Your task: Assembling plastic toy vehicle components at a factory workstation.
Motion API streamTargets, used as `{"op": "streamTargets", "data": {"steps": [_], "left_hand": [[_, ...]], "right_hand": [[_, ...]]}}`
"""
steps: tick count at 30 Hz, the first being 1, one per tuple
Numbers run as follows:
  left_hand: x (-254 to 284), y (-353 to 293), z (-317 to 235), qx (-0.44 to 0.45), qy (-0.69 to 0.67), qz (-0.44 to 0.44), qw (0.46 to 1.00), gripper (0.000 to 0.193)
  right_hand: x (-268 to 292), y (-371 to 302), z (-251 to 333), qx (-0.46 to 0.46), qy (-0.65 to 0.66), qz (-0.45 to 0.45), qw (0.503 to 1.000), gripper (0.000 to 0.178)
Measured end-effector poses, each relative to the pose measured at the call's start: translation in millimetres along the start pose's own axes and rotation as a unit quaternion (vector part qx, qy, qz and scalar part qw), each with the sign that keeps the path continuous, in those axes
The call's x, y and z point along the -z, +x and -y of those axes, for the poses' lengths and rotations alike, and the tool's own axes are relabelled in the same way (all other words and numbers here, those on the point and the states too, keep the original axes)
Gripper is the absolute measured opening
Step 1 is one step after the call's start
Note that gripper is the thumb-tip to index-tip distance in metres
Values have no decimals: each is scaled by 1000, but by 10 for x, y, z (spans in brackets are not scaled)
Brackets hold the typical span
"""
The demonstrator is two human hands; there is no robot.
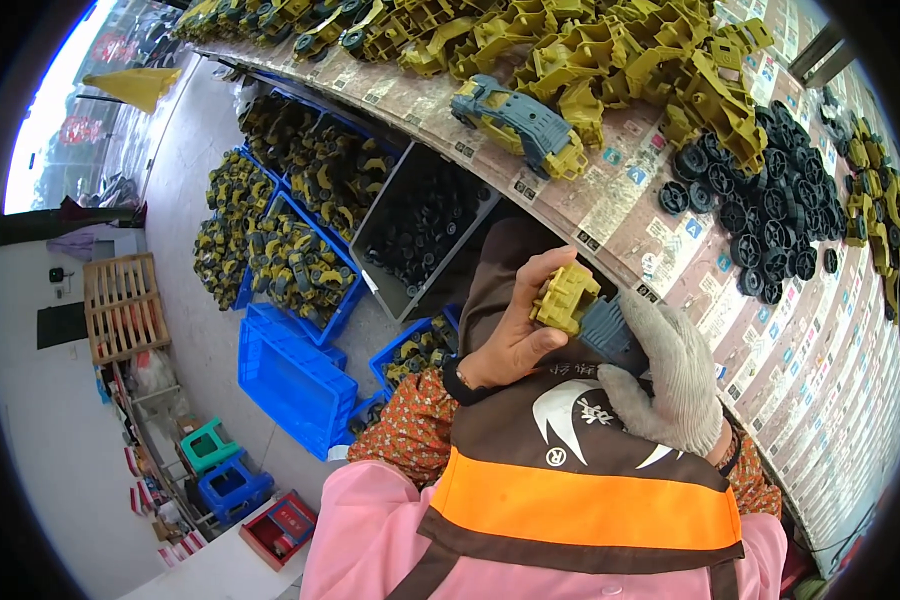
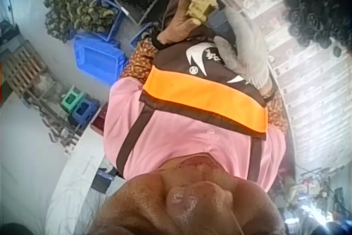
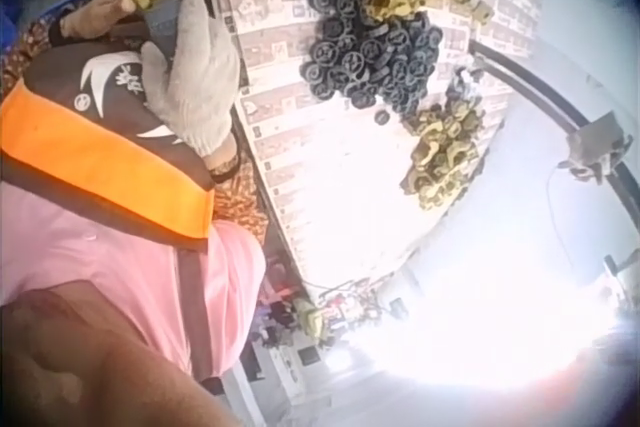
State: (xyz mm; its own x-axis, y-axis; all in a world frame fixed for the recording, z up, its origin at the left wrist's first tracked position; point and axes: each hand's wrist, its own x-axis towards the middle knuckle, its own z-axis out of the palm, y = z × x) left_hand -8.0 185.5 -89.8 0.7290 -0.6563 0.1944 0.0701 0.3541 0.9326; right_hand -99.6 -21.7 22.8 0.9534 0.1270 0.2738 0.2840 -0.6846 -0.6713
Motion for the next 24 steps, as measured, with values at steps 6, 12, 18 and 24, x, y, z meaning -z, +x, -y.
{"op": "streamTargets", "data": {"steps": [6,12,18,24], "left_hand": [[84,20,134,-65,34,42,996,84],[82,75,202,-123,75,37,989,82],[36,88,218,-128,42,42,990,81],[-3,79,237,-105,-7,47,993,82]], "right_hand": [[7,-13,3,-19,-12,11,1000,73],[-25,-35,-43,36,-42,1,998,73],[-66,-84,-71,18,6,1,1000,74],[-55,-65,-118,21,27,31,999,75]]}}
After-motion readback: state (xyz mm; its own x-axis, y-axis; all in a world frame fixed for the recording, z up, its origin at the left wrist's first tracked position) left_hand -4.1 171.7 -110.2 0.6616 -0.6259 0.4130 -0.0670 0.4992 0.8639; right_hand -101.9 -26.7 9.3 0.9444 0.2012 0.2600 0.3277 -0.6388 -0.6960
